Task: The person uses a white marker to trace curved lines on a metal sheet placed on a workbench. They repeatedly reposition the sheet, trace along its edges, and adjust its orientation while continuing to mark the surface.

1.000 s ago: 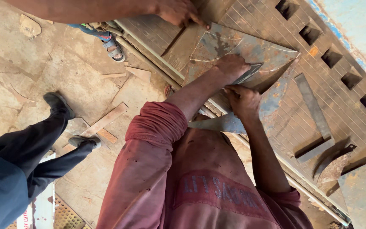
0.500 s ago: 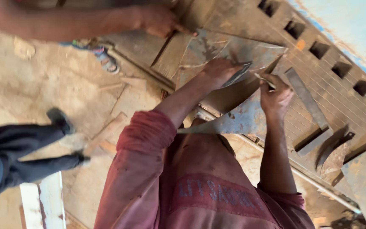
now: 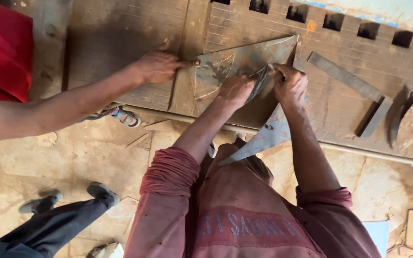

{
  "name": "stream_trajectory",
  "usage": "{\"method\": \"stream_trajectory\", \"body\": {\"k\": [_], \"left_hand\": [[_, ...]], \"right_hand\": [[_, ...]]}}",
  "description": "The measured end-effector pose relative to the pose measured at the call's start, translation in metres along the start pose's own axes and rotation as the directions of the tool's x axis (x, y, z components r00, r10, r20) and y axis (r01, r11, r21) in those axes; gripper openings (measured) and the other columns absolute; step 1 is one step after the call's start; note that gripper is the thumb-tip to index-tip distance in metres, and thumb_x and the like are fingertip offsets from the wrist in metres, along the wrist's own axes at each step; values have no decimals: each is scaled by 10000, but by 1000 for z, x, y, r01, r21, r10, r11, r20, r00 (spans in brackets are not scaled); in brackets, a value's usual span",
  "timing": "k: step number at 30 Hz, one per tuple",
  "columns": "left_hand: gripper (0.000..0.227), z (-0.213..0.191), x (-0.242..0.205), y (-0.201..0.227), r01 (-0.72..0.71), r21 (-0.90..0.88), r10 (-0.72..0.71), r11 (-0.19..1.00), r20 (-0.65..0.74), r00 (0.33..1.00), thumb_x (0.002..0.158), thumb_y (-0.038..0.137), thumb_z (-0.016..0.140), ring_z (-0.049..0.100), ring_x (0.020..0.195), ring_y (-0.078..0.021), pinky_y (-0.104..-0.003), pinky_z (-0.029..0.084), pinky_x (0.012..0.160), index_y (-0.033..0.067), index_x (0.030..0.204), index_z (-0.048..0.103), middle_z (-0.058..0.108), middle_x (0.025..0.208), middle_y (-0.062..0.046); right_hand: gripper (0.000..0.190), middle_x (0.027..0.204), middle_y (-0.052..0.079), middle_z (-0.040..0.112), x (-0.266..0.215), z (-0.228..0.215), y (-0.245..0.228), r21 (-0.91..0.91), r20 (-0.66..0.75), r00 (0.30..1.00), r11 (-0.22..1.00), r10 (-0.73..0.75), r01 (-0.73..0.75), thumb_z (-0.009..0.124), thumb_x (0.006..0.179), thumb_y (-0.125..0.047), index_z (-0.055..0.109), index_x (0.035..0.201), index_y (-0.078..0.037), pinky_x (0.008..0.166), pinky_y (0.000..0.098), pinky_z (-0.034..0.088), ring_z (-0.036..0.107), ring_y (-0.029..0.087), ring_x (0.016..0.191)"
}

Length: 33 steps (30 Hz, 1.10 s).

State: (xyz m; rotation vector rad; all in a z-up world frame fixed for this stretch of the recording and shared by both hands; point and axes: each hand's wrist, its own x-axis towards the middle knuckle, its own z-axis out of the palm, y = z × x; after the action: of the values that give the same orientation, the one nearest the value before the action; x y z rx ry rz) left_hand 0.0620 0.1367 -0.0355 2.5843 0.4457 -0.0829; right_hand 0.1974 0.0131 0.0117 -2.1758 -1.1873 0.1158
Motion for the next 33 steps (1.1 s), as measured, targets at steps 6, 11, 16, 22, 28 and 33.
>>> {"method": "stream_trajectory", "body": {"k": [6, 11, 16, 22, 28, 33], "left_hand": [[169, 9, 3, 1, 53, 7, -53, 999, 26, 998, 878, 46, 687, 775, 784, -308, -439, 633, 642, 66, 1043, 718, 762, 872, -167], [147, 14, 11, 1, 45, 78, -57, 996, 160, 985, 918, 69, 657, 742, 726, -248, -398, 621, 584, 72, 1052, 718, 736, 865, -137], [222, 15, 11, 0, 71, 128, -99, 989, 227, 969, 983, 32, 579, 721, 649, -205, -350, 609, 514, 35, 1192, 653, 724, 841, -135], [274, 7, 11, 4, 115, 65, -125, 991, 182, 975, 944, 71, 584, 696, 693, -236, -373, 600, 524, 91, 1207, 659, 723, 896, -134], [273, 15, -18, 36, 109, 185, -113, 977, 13, 993, 971, 120, 553, 697, 842, -297, -376, 616, 535, 7, 1201, 648, 659, 1108, -213], [494, 22, -40, 75, 328, 235, -271, 915, -243, 931, 923, 218, 571, 591, 1062, -406, -564, 575, 866, -96, 1301, 621, 583, 1228, -240]], "right_hand": [[191, 943, 200, 734, -14, 2, -16, -214, 5, 999, 975, -52, 52, 707, 931, -12, 788, 1091, -78, 741, 447, 580, 717, 391, 833], [186, 882, 201, 725, -40, 9, -33, -312, 30, 999, 949, -30, 38, 711, 887, -9, 765, 1058, -63, 699, 472, 567, 701, 399, 780], [196, 870, 182, 736, -72, 19, -54, -329, 75, 997, 944, 20, 6, 702, 892, -10, 766, 1073, -52, 696, 438, 586, 724, 349, 748], [127, 901, 152, 770, -82, -18, -89, -215, 149, 984, 975, 97, -63, 773, 887, -121, 805, 1009, -103, 673, 404, 586, 741, 322, 719], [182, 1028, 124, 782, -62, -64, -77, 11, 93, 983, 987, 158, -159, 767, 954, -106, 782, 1134, -82, 769, 327, 581, 775, 231, 900], [193, 1035, 114, 782, -25, -65, -62, 101, 276, 956, 986, 103, -135, 764, 970, -102, 765, 1161, -70, 808, 295, 577, 759, 183, 920]]}}
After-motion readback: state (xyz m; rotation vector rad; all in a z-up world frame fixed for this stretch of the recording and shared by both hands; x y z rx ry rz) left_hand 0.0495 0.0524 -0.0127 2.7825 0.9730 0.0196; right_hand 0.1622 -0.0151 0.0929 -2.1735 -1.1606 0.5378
